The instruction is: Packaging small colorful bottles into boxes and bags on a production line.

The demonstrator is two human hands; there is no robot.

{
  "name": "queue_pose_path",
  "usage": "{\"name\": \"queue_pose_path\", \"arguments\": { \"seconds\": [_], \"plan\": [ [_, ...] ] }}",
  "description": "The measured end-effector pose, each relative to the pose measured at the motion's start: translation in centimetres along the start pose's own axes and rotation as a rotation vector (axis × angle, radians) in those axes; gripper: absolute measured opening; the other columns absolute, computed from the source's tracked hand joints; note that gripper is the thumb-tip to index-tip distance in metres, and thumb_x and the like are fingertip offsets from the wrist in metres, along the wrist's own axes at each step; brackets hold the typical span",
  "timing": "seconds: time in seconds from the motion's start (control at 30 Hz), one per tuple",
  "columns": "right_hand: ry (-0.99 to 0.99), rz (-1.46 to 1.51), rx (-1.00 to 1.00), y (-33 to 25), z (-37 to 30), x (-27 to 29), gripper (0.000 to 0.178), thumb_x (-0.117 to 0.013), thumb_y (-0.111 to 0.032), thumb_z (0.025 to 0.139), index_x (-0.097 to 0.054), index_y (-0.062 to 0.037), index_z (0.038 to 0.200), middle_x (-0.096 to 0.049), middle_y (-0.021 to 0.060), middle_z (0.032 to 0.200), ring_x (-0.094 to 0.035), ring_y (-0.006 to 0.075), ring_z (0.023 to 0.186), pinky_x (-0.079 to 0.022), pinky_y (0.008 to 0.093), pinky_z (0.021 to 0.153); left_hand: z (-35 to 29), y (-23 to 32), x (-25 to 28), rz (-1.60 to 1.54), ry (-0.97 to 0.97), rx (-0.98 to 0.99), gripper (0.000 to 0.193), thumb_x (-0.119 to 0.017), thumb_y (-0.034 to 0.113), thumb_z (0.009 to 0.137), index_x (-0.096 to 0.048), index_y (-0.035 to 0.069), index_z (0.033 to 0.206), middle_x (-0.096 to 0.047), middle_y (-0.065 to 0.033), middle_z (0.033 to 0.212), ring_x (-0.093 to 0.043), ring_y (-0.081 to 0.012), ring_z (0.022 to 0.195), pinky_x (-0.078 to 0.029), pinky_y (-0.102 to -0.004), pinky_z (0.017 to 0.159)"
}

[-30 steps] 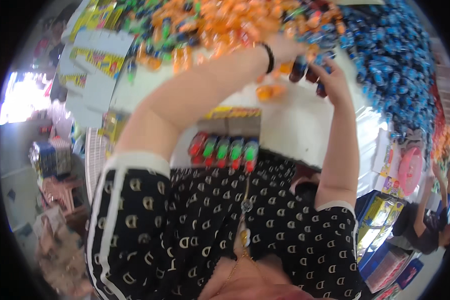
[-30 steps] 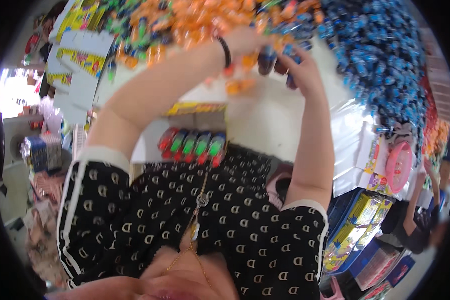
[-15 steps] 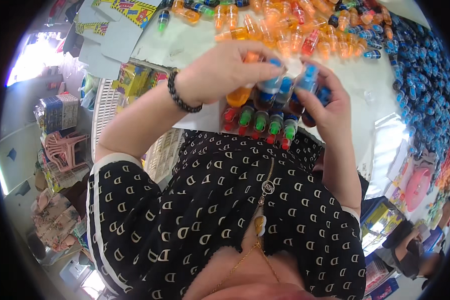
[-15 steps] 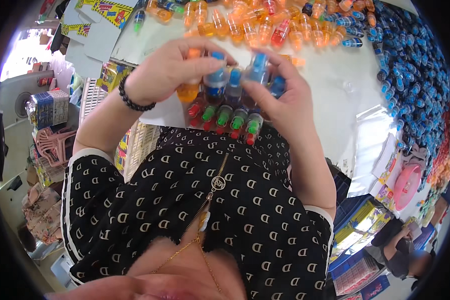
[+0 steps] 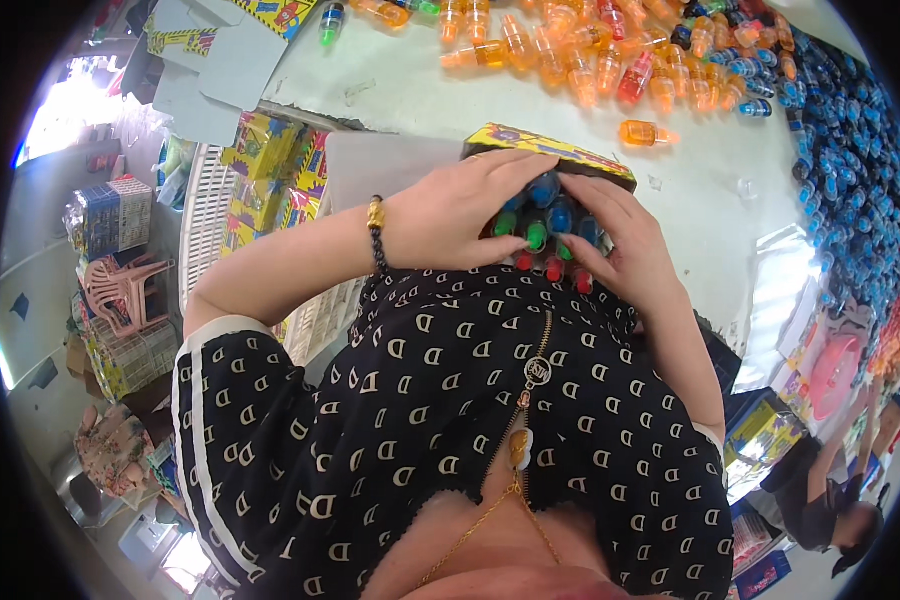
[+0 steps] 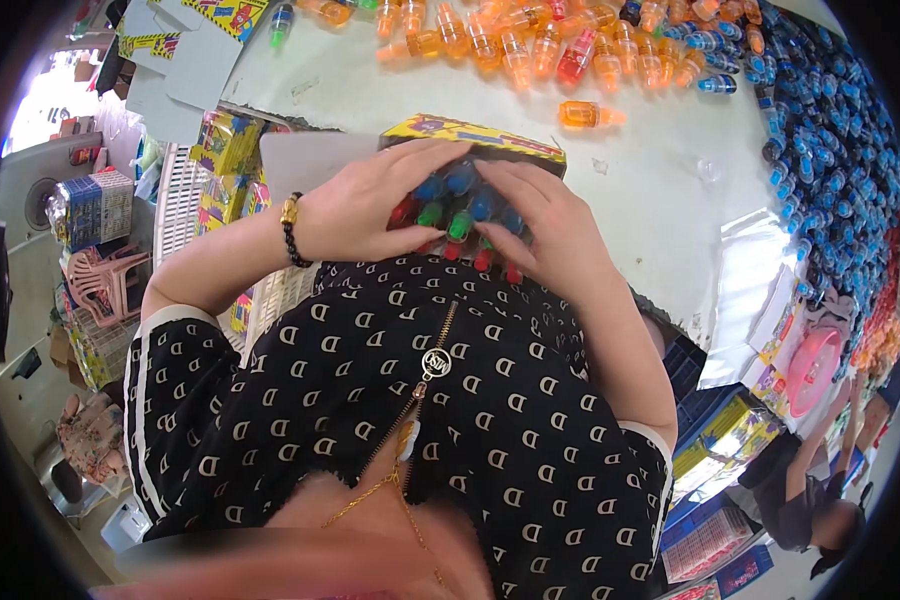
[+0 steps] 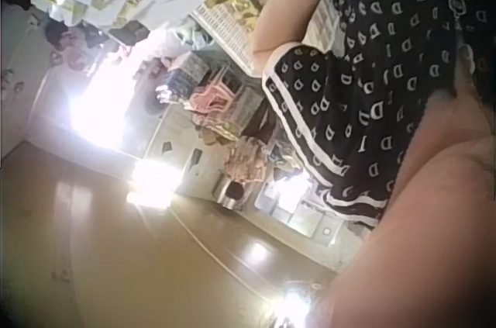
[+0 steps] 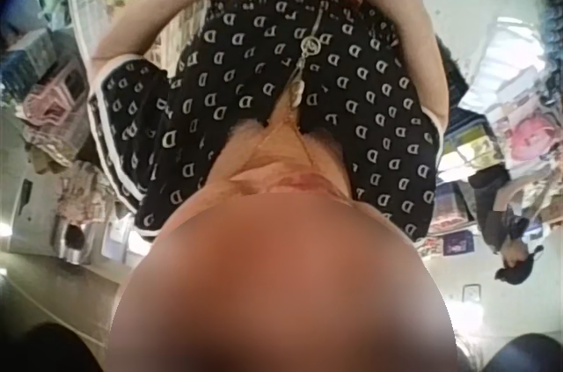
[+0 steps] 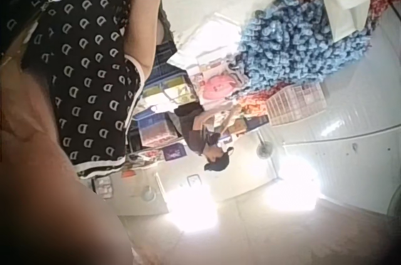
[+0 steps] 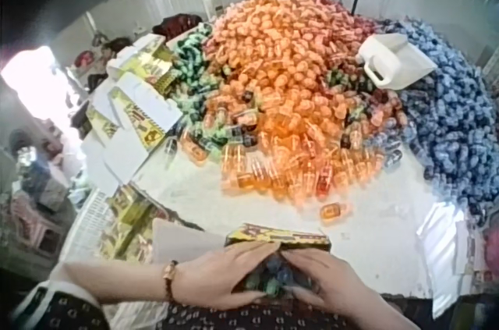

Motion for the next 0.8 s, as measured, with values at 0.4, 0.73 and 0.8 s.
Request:
{"name": "queue_pose_path", "arguments": {
  "seconds": [0.4, 0.73, 0.8],
  "plan": [
    [0.035, -0.187, 0.085, -1.3, -1.0, -0.9, 0.039, -0.076, -0.017, 0.076, -0.063, -0.0056, 0.111, -0.065, 0.0115, 0.111, -0.064, 0.0286, 0.099, -0.054, 0.0352, 0.081, 0.8, -1.1, -1.3, 0.007, -0.192, 0.105, 0.040, -0.066, 0.018, 0.083, -0.053, 0.002, 0.118, -0.058, -0.0137, 0.113, -0.059, -0.0306, 0.105, -0.049, -0.0384, 0.089],
    [0.158, -0.259, -0.013, -1.3, -1.6, -0.3, 0.037, -0.076, -0.020, 0.076, -0.064, -0.0052, 0.108, -0.066, 0.0114, 0.107, -0.064, 0.0279, 0.098, -0.053, 0.0348, 0.082, 0.6, 0.1, -1.7, 0.145, -0.081, 0.005, 0.037, -0.064, 0.019, 0.086, -0.055, 0.005, 0.119, -0.063, -0.0143, 0.106, -0.061, -0.0311, 0.100, -0.051, -0.0392, 0.086],
    [0.100, -0.182, -0.009, -1.3, -1.3, 0.5, 0.034, -0.073, -0.018, 0.079, -0.064, -0.0043, 0.109, -0.066, 0.0123, 0.107, -0.064, 0.0283, 0.099, -0.053, 0.0342, 0.083, 1.1, -0.1, -1.3, 0.087, -0.146, 0.091, 0.030, -0.062, 0.022, 0.087, -0.059, 0.003, 0.111, -0.064, -0.0131, 0.103, -0.062, -0.0301, 0.097, -0.050, -0.0382, 0.084]
  ]
}}
Point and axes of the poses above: each hand's wrist, its own z-axis towards the middle knuckle, its own x-axis out of the back of the hand, y = z × x, the point moved 5 cm from there along z, towards the middle knuckle
